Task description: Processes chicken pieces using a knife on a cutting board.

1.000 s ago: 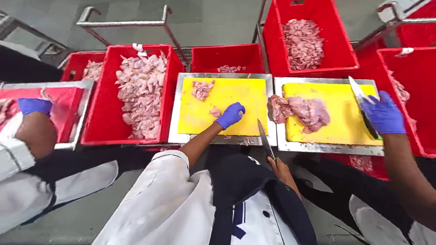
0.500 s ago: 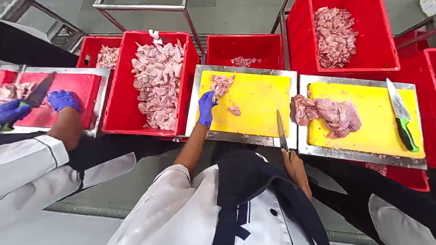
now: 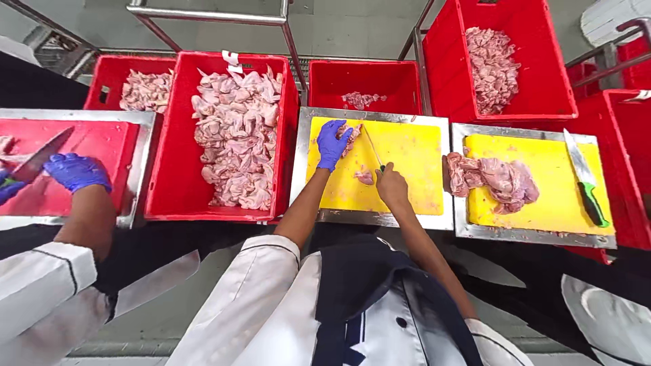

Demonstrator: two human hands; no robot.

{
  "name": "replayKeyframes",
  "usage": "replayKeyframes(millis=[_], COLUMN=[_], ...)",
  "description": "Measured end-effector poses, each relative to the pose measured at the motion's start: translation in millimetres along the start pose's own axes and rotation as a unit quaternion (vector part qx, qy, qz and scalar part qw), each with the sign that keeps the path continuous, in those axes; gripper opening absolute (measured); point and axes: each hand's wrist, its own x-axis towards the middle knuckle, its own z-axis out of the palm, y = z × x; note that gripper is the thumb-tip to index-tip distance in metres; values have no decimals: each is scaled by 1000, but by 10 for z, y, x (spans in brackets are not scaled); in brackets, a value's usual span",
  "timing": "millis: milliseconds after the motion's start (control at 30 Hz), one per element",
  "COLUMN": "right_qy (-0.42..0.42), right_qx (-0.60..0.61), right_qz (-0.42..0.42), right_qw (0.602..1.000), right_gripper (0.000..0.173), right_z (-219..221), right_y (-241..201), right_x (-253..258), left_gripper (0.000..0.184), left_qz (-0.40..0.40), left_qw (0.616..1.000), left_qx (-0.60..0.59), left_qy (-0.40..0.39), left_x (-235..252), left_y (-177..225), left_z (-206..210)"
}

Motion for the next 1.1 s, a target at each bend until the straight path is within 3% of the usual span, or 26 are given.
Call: replayKeyframes(millis=[100, 300, 433, 533, 633, 767, 867, 933, 1000, 1100], right_qy=[-30, -103, -182, -224, -194, -132, -93, -28, 39, 82], right_qx=[-19, 130, 357, 410, 296, 102, 112, 173, 243, 294], right_qz=[-26, -81, -70, -61, -105, -118, -148, -173, -161, -47], right_qw=[999, 983, 914, 882, 929, 979, 978, 969, 956, 951], right_gripper=[35, 44, 36, 30, 35, 37, 35, 33, 33, 37], right_z=[116, 513, 900, 950, 751, 253, 24, 9, 87, 365], right_y=[-357, -564, -573, -661, -836, -1237, -1205, -977, -650, -27], right_x=[-32, -137, -127, -207, -408, -946, -1339, -1537, -1682, -1981], left_gripper=[41, 37, 35, 34, 35, 42, 38, 37, 40, 44], left_qz=[-12, -86, -79, -72, -111, -201, -218, -229, -238, -240], left_qw=[1000, 992, 986, 971, 917, 783, 652, 590, 586, 618], left_qx=[28, 9, -57, -154, -334, -563, -721, -773, -775, -741], left_qy=[2, 93, 132, 168, 189, 169, 89, 43, -9, -107], left_x=[1, -154, -290, -351, -407, -406, -396, -377, -417, -647], left_y=[19, -19, -136, -211, -184, -10, -24, 26, 246, 714], left_z=[48, 102, -20, -126, -299, -597, -643, -569, -502, -323])
